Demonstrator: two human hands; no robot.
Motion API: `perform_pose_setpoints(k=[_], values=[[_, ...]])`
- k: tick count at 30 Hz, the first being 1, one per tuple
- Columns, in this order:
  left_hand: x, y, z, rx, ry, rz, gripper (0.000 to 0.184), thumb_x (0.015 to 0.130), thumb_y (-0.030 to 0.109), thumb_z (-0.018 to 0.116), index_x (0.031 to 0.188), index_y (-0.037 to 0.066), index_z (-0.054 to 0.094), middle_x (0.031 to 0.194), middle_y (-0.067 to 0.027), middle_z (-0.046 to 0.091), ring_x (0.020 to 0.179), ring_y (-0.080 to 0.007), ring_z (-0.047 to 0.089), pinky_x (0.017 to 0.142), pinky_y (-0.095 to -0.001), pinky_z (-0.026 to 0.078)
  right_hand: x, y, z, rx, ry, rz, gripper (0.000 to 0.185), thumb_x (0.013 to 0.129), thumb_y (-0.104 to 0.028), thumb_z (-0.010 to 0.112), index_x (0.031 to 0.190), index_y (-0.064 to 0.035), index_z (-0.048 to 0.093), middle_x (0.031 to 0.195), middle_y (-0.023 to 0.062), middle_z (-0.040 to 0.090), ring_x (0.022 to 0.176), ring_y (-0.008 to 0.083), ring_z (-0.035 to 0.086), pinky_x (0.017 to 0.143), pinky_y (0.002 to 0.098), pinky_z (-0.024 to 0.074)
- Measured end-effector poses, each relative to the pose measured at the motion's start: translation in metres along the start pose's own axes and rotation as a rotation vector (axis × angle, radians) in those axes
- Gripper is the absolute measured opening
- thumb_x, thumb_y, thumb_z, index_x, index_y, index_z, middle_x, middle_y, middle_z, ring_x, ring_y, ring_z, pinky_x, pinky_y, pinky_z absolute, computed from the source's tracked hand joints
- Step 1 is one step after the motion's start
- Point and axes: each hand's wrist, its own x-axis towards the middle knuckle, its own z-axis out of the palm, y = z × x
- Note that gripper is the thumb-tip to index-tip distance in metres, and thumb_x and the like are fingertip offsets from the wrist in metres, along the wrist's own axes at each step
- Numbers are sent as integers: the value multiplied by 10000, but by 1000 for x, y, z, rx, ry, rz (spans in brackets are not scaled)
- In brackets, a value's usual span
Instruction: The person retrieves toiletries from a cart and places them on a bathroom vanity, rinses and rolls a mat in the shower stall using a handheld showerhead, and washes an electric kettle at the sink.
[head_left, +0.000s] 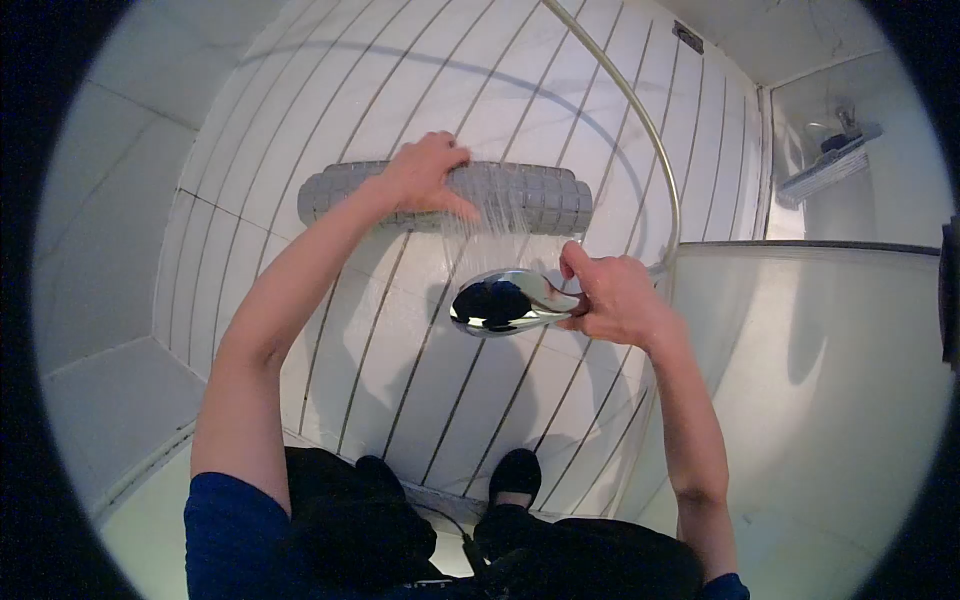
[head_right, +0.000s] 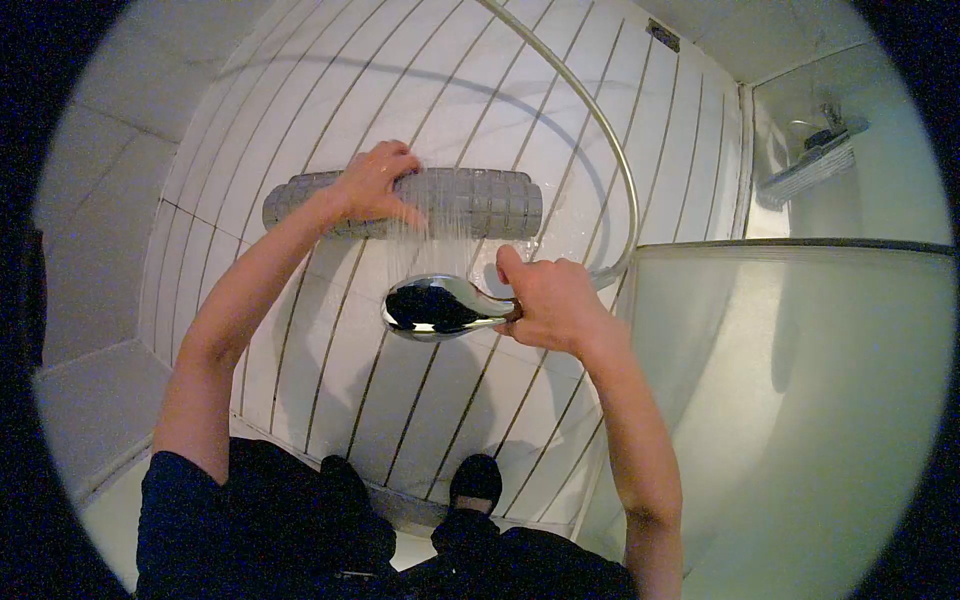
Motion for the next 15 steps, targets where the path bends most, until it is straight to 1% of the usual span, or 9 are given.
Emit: perform_pose_setpoints(k=[1,4,7,10,13,15], values=[[-10,-2,5,96,120,-12,869,472,562,787,1156,80,550,1180,-160,530,1086,-329,491,873,-437,425,0,-1,3,-42,8,-7,491,605,-216,774,914,-110,408,602,49,616,634,302,614,567,391,443],[-26,-6,-6,23,-84,83,957,482,601,760,1245,106,463,1260,-165,436,1146,-342,415,880,-460,404,1,-2,6,-39,19,-30,481,613,-214,769,908,-108,404,608,56,615,641,312,614,566,394,441],[-36,-5,-30,308,-220,124,971,505,572,761,1295,139,397,1120,-177,536,1076,-336,480,854,-461,417,-4,-6,0,73,-53,-44,446,663,-320,708,914,-96,415,682,125,629,701,371,604,609,453,451],[-31,16,-35,332,-292,69,899,502,500,793,1264,168,450,991,-170,605,1002,-340,538,814,-447,439,-9,-13,0,136,-87,-40,444,665,-315,711,918,-100,416,695,112,637,711,359,608,619,448,452],[-36,13,-28,19,-230,22,761,570,385,794,1224,126,503,888,-121,643,930,-293,589,783,-416,468,-14,-16,12,237,48,-71,475,617,-203,769,888,-104,391,617,98,603,632,319,605,565,400,438],[-56,21,-17,-659,-289,-192,654,647,363,754,1192,82,529,939,-103,633,925,-252,593,779,-391,481,-19,-26,19,259,80,-80,441,652,-268,734,900,-103,409,663,102,626,680,339,606,600,428,445]])
